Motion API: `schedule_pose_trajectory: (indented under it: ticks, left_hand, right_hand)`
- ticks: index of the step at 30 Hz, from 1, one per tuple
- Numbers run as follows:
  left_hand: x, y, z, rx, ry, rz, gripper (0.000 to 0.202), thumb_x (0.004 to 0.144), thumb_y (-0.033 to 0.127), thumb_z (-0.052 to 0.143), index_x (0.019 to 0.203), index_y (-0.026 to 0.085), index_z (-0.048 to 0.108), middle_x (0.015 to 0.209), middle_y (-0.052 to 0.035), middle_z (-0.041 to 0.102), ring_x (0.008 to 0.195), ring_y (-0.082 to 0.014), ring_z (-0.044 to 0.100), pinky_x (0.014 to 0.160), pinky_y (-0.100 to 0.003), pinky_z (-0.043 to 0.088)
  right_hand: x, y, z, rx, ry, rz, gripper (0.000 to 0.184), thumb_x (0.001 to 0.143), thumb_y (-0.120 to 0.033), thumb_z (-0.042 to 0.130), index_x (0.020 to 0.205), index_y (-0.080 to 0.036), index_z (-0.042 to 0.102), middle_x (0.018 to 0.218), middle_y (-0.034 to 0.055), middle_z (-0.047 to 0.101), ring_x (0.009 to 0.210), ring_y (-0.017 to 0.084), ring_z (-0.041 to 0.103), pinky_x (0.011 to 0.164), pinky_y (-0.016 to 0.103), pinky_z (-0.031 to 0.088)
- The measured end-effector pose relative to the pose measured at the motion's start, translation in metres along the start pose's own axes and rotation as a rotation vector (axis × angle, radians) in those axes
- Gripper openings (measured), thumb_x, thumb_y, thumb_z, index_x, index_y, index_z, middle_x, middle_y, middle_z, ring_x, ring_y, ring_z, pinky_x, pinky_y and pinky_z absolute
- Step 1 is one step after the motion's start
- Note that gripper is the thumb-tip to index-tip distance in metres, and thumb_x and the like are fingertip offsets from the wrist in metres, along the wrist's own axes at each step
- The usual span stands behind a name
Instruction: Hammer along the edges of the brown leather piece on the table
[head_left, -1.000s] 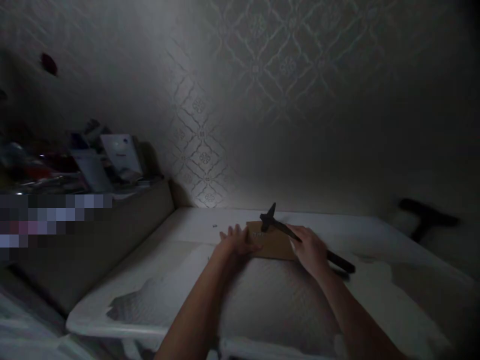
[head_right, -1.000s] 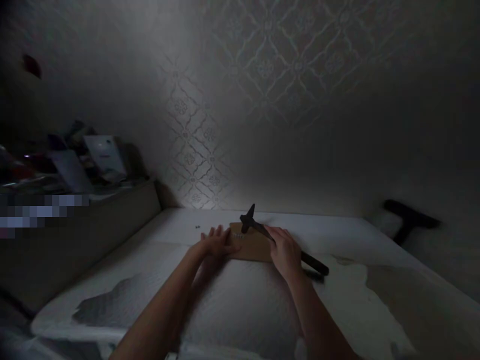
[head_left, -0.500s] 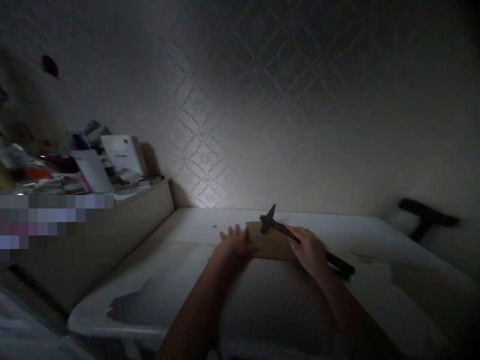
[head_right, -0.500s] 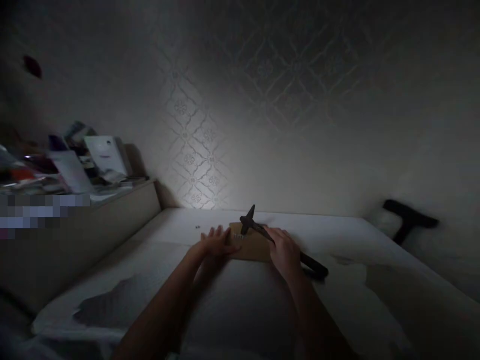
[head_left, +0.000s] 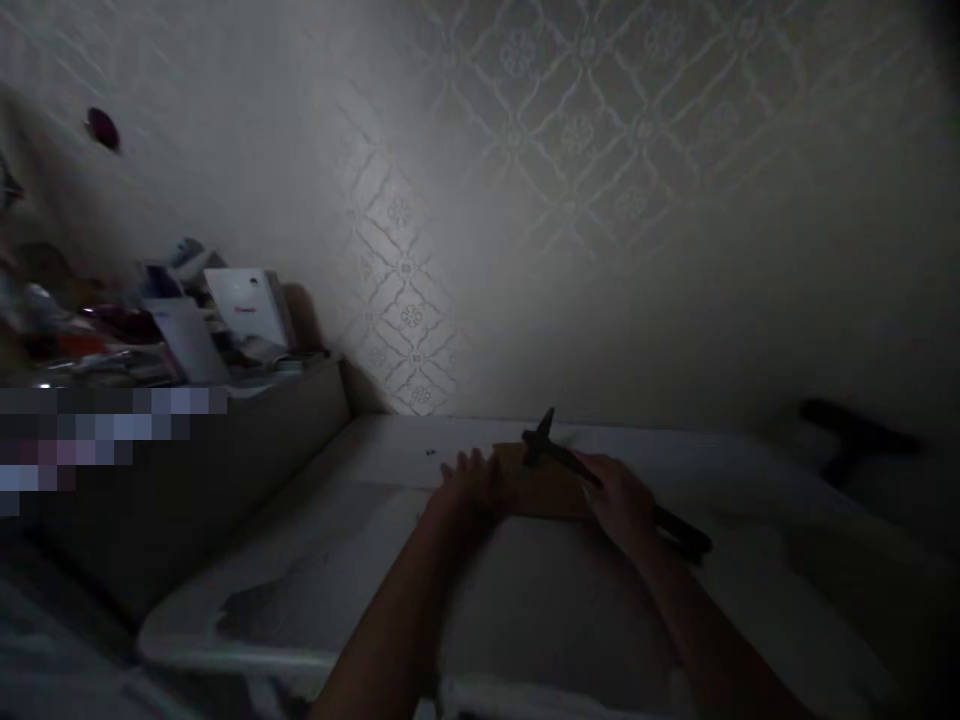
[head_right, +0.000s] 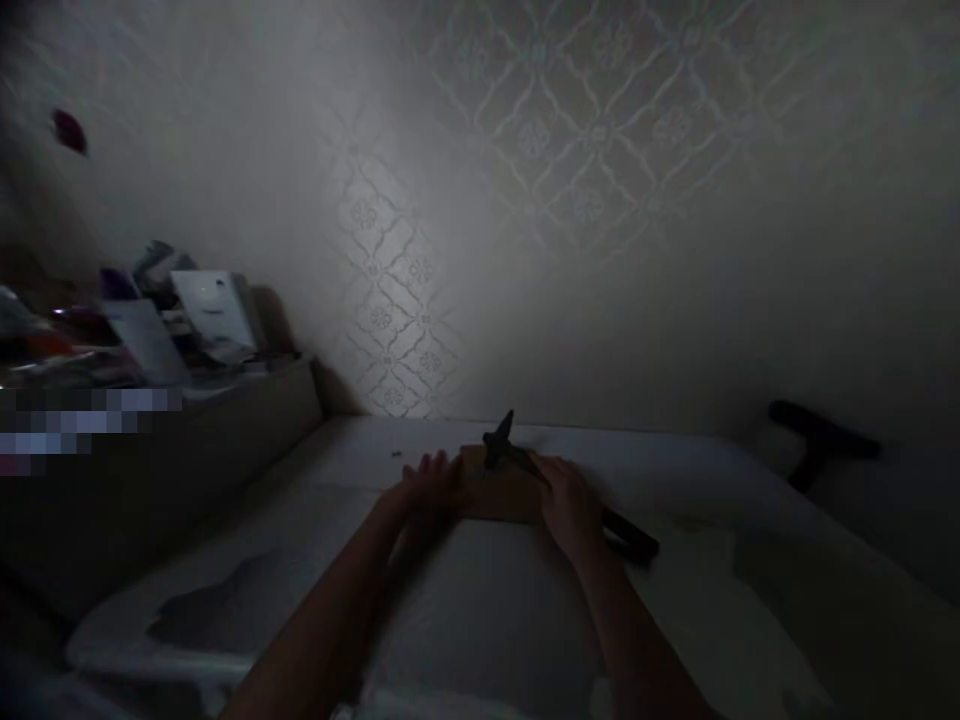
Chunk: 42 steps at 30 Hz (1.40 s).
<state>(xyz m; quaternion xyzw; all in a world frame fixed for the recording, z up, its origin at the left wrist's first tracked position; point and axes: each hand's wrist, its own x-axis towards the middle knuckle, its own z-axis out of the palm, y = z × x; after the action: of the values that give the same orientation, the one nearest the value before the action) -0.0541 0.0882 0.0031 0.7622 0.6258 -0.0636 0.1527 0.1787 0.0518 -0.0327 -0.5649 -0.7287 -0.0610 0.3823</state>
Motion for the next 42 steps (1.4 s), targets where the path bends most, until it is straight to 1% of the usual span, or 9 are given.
schedule_pose_trajectory:
  ticks: [5,12,18,23,28,30,33,37,42]
  left_hand:
    - [0.0040,-0.0025,0.0037,-0.007,0.022,0.019,0.103,0.075,0.082,0.038,0.154,0.021,0.011,0.160,-0.0185,0.004,0.144,-0.0439,0.004,0.109,-0.069,0.010]
    - [0.0006,0.0004,0.0001,-0.006,0.004,-0.006,0.103,0.075,0.081,0.039,0.154,0.022,0.011,0.160,-0.0165,0.003,0.145,-0.0423,0.002,0.109,-0.069,0.010]
    - [-0.0006,0.0007,0.0001,0.002,0.018,0.006,0.101,0.076,0.081,0.039,0.154,0.022,0.012,0.160,-0.0176,0.004,0.144,-0.0429,0.003,0.109,-0.068,0.011]
    - [-0.0033,0.0022,-0.0007,-0.009,0.010,-0.003,0.102,0.076,0.081,0.040,0.154,0.021,0.011,0.160,-0.0177,0.002,0.144,-0.0424,0.001,0.110,-0.067,0.010]
    - [-0.0018,0.0011,-0.0002,-0.014,0.014,0.009,0.102,0.076,0.081,0.040,0.154,0.020,0.012,0.159,-0.0190,0.002,0.144,-0.0433,0.002,0.109,-0.069,0.009]
    - [-0.0019,0.0013,-0.0006,-0.021,0.014,0.011,0.103,0.076,0.081,0.041,0.154,0.020,0.012,0.159,-0.0191,0.002,0.144,-0.0432,0.003,0.109,-0.069,0.009]
    - [-0.0031,0.0022,-0.0020,-0.019,0.019,0.012,0.103,0.076,0.080,0.042,0.154,0.021,0.012,0.159,-0.0184,0.003,0.144,-0.0426,0.002,0.110,-0.068,0.009]
    - [-0.0044,0.0030,-0.0035,-0.014,-0.002,-0.002,0.102,0.076,0.079,0.041,0.154,0.022,0.010,0.160,-0.0173,0.001,0.145,-0.0417,0.000,0.110,-0.067,0.008]
    - [-0.0024,0.0023,-0.0016,-0.011,0.004,0.003,0.102,0.077,0.080,0.040,0.154,0.020,0.011,0.159,-0.0187,0.001,0.144,-0.0425,0.001,0.110,-0.068,0.010]
  right_hand:
    - [-0.0008,-0.0006,-0.0001,-0.006,0.015,0.011,0.042,0.085,-0.008,0.046,0.121,-0.021,0.062,0.116,0.0049,0.067,0.103,0.022,0.060,0.088,0.035,0.049]
    - [-0.0007,0.0003,0.0005,0.003,0.001,0.007,0.044,0.083,-0.007,0.046,0.121,-0.023,0.062,0.115,0.0040,0.068,0.103,0.022,0.060,0.088,0.035,0.049]
    - [-0.0003,0.0014,0.0010,-0.009,-0.002,0.012,0.047,0.081,-0.006,0.047,0.121,-0.024,0.063,0.112,0.0043,0.069,0.100,0.021,0.062,0.086,0.035,0.050]
    - [-0.0004,-0.0011,-0.0021,0.000,0.040,0.024,0.044,0.083,-0.008,0.045,0.120,-0.024,0.063,0.113,0.0046,0.068,0.101,0.021,0.061,0.085,0.035,0.050]
    - [-0.0003,-0.0001,-0.0011,-0.006,0.005,0.017,0.044,0.082,-0.008,0.047,0.120,-0.024,0.064,0.113,0.0051,0.068,0.099,0.021,0.062,0.086,0.035,0.050]
    - [0.0000,0.0002,-0.0004,0.005,0.019,0.017,0.044,0.082,-0.008,0.047,0.119,-0.024,0.064,0.112,0.0047,0.068,0.099,0.021,0.062,0.086,0.035,0.050]
    - [0.0000,0.0002,0.0000,0.018,0.032,0.015,0.044,0.082,-0.008,0.047,0.119,-0.025,0.064,0.114,0.0042,0.068,0.101,0.021,0.061,0.088,0.035,0.049]
    - [-0.0004,-0.0011,-0.0006,0.019,0.001,0.009,0.044,0.082,-0.008,0.047,0.120,-0.024,0.063,0.114,0.0043,0.068,0.102,0.021,0.061,0.088,0.035,0.049]
    - [-0.0001,-0.0022,-0.0020,0.033,0.051,0.027,0.040,0.085,-0.010,0.045,0.119,-0.022,0.064,0.115,0.0056,0.067,0.103,0.021,0.060,0.088,0.036,0.049]
